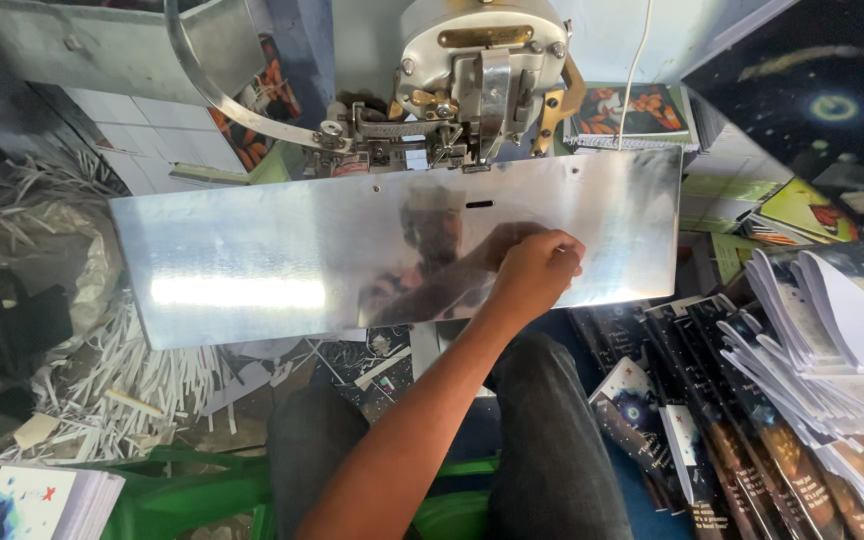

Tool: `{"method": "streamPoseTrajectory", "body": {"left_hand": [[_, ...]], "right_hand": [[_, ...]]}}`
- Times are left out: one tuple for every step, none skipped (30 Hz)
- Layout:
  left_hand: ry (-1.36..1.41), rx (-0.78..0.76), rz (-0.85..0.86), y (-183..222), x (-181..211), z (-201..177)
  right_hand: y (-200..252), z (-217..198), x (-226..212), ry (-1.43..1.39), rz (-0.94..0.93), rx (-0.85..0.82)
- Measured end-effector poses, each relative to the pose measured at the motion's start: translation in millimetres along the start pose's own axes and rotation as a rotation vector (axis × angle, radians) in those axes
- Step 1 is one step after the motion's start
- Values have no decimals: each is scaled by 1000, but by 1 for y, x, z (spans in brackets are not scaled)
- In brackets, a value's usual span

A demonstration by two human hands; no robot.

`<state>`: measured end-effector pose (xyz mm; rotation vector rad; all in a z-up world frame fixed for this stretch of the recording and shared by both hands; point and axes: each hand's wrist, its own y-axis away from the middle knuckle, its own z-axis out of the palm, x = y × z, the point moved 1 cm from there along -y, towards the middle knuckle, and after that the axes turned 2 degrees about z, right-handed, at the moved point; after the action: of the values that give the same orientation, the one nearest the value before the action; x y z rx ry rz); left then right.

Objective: The person repeatedly picks up book covers, aligns them on a metal plate, and feeds them through a binding machine. After each cycle, the person removes the bound book and places it on a growing stack to the right.

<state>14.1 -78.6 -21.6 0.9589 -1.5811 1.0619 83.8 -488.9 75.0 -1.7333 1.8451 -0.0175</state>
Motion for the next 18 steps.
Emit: {"method": "streamPoseTrajectory", "body": {"left_hand": [[-5,-5,-1,-2,-4,2],[-10,-10,-1,-3,-8,4],[-15,-17,0,-6,-12,5],[-2,-27,-2,-8,-15,6],[11,-38,-5,-10,-19,7],[25,-48,-9,-11,-22,8],[37,-54,-12,-12,-25,9],[50,-59,-15,-12,-29,10],[61,-64,-18,-12,-32,11],[67,-63,-18,-13,-34,12],[75,-64,-19,-14,-37,13],[82,-64,-19,-15,-40,14],[119,-61,-13,-17,-43,15],[156,-57,-7,-19,-45,16],[193,-54,0,-21,-46,18],[224,-41,3,-22,-47,20],[255,-29,5,-24,-47,21],[287,-17,8,-25,-46,23]], "right_hand": [[5,-2,-12,30,-7,25],[12,-5,-26,64,-16,51],[21,-7,-42,104,-20,74],[30,-10,-59,146,-27,87],[39,-12,-77,197,-31,98],[50,-12,-96,249,-39,111],[63,-12,-115,318,-29,98],[73,-12,-132,379,-26,92],[83,-12,-148,435,-22,82],[91,-10,-161,482,-16,38],[97,-8,-172,530,-10,-7],[102,-4,-179,579,-4,-49],[106,-1,-183,570,-36,-59],[108,9,-188,561,-67,-70],[110,19,-190,552,-98,-79],[111,29,-191,534,-157,-43],[112,39,-192,515,-214,-6],[113,46,-190,496,-271,31]]}}
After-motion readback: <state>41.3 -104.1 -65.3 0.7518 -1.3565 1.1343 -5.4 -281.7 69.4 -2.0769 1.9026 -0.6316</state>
